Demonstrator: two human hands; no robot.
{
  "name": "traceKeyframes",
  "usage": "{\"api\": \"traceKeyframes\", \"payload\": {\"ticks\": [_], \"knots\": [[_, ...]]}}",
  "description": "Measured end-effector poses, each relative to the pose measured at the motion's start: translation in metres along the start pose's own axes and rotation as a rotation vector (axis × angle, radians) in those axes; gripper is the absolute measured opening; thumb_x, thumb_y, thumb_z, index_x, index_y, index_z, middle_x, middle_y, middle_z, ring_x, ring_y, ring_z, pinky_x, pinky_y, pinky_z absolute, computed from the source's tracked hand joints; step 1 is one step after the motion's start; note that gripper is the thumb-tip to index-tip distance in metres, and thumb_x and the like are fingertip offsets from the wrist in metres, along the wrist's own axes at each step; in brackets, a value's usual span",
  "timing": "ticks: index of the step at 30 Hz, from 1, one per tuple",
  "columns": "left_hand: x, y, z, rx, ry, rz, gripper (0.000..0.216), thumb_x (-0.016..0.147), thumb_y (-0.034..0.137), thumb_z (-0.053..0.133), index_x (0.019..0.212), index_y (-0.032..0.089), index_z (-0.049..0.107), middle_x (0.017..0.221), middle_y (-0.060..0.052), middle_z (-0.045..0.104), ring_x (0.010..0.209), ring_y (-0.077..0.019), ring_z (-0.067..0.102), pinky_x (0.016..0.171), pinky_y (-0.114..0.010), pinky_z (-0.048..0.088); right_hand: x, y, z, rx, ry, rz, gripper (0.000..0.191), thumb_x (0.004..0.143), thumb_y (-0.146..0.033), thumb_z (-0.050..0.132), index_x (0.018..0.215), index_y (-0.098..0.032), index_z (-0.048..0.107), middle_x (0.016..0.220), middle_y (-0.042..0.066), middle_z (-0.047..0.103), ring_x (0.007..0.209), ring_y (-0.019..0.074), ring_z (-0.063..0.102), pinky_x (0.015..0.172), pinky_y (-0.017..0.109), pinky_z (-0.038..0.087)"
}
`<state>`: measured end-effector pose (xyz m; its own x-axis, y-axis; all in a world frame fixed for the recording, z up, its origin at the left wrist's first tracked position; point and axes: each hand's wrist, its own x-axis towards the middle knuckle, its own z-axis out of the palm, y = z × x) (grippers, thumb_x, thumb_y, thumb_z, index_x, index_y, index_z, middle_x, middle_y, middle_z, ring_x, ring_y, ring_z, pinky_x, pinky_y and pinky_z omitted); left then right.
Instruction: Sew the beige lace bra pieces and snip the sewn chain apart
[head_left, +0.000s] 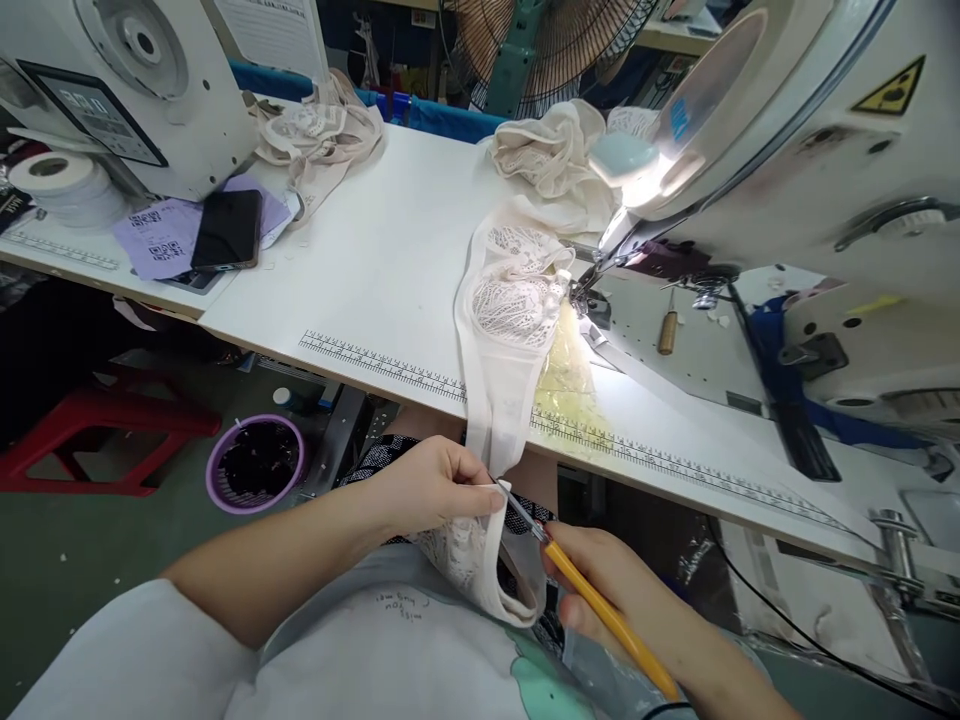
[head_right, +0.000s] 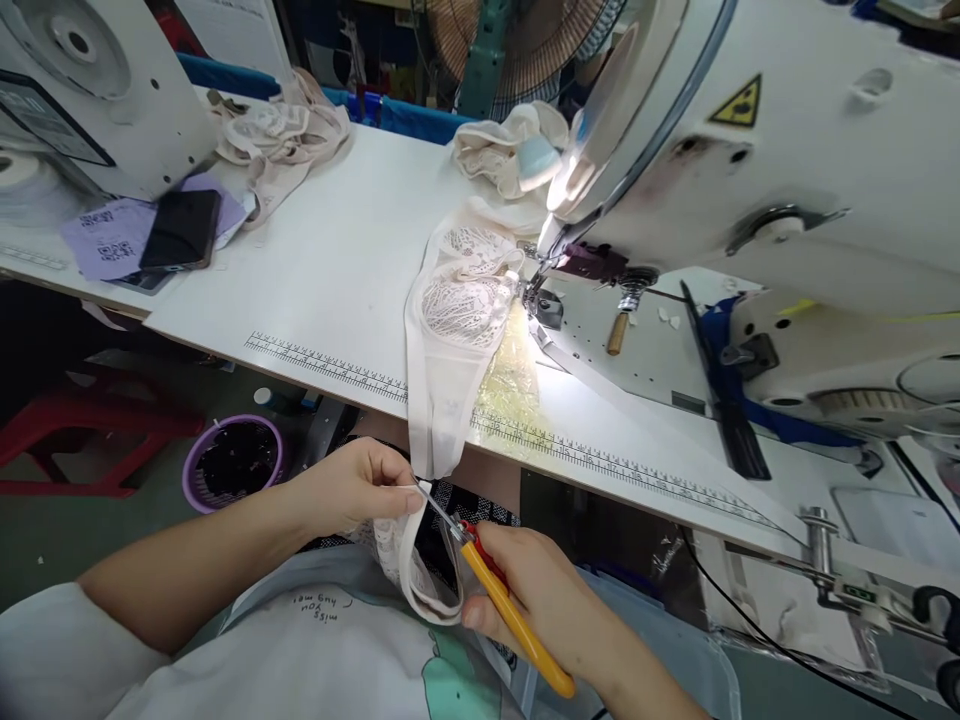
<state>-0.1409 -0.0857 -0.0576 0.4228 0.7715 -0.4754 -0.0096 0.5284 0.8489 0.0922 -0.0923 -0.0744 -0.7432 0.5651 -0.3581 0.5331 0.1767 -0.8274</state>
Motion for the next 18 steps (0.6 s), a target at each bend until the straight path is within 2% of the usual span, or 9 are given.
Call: {"api": "traceKeyframes", "payload": {"ticks": [12,18], "knots": [[-0.003,-0.001,-0.005,-0.003,0.005,0.019,0.025,0.065,0.030,0.063,0.052,0.013,0.052,0.047,0.005,0.039,0.045,-0.0052,0.031,0.044,-0.021,0.022,0.012,0.010,0.017,-0.002,0.074,0.005,0.053,0.079,-0.072,0.035,0.063,-0.022,0.028,0.059,-0.005,0.028,0.052,0.0102,0.025,0.047,0.024,0.022],[-0.012,0.001,-0.010,0.018,0.018,0.057,0.027,0.067,0.033,0.065,0.053,0.012,0.053,0.050,0.003,0.044,0.048,-0.0065,0.037,0.047,-0.021,0.027,0.020,0.006,0.021,0.035,0.171,-0.080,0.047,0.085,-0.060,0.036,0.060,-0.022,0.025,0.055,-0.006,0.025,0.048,0.0091,0.023,0.044,0.024,0.019]]}}
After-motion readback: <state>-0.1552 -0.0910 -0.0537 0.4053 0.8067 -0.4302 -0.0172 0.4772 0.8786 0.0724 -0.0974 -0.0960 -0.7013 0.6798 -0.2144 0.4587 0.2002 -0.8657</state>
